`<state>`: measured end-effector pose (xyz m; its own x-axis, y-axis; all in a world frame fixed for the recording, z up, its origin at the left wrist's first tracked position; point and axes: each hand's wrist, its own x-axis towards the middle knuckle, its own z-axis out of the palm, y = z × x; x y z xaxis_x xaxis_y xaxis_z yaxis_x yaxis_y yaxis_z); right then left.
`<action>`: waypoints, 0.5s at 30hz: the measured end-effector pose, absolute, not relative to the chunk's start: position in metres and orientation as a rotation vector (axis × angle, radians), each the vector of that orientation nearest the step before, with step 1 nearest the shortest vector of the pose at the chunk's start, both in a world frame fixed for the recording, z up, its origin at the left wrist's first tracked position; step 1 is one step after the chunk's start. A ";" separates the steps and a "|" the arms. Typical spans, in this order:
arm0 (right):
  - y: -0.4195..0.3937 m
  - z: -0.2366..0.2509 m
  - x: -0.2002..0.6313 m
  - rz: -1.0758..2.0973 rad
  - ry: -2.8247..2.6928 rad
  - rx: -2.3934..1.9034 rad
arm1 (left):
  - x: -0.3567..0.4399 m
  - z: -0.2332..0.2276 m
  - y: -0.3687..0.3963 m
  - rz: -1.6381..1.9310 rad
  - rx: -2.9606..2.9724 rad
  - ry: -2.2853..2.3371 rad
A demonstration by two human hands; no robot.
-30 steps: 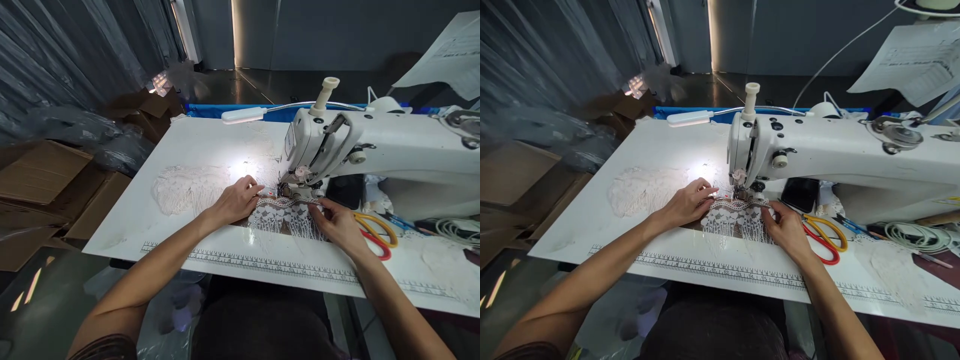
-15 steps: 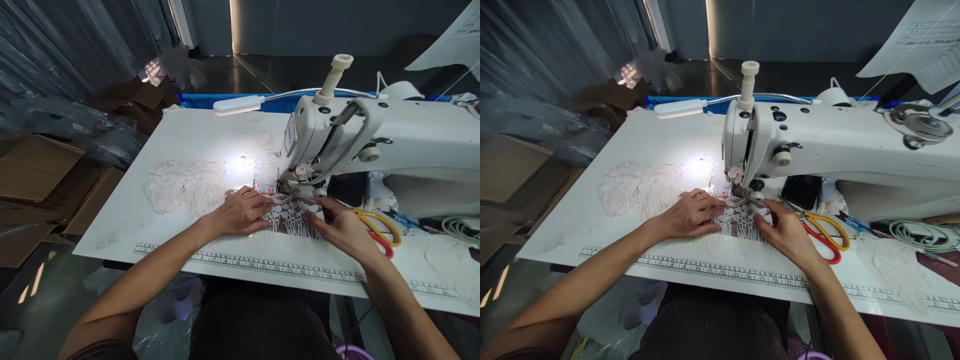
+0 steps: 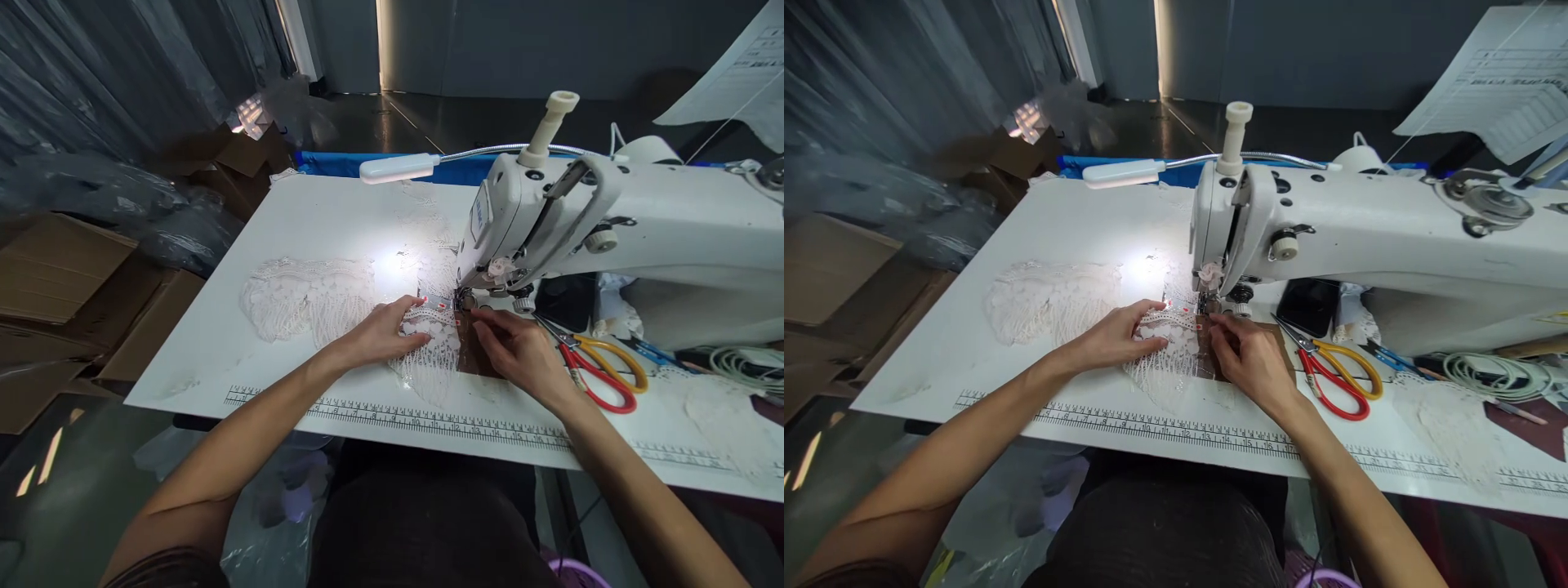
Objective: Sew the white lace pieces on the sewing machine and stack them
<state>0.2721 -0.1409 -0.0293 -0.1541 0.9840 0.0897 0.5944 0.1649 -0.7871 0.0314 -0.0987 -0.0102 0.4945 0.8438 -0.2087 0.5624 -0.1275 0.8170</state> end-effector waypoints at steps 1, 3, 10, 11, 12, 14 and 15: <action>-0.141 -0.033 0.276 0.660 -1.920 -1.482 | 0.032 -0.010 -0.099 0.362 1.823 1.189; -0.142 -0.042 0.279 0.457 -2.105 -1.388 | 0.033 -0.009 -0.100 0.342 1.824 1.201; -0.137 -0.056 0.274 0.110 -2.387 -1.289 | 0.034 -0.011 -0.099 0.433 1.852 1.299; -0.135 -0.056 0.275 0.133 -2.381 -1.286 | 0.033 -0.011 -0.098 0.429 1.867 1.321; -0.133 -0.056 0.277 0.168 -2.371 -1.283 | 0.032 -0.011 -0.097 0.419 1.877 1.334; -0.129 -0.056 0.282 0.272 -2.336 -1.274 | 0.030 -0.010 -0.094 0.395 1.871 1.334; -0.127 -0.056 0.284 0.335 -2.309 -1.269 | 0.030 -0.010 -0.093 0.386 1.855 1.332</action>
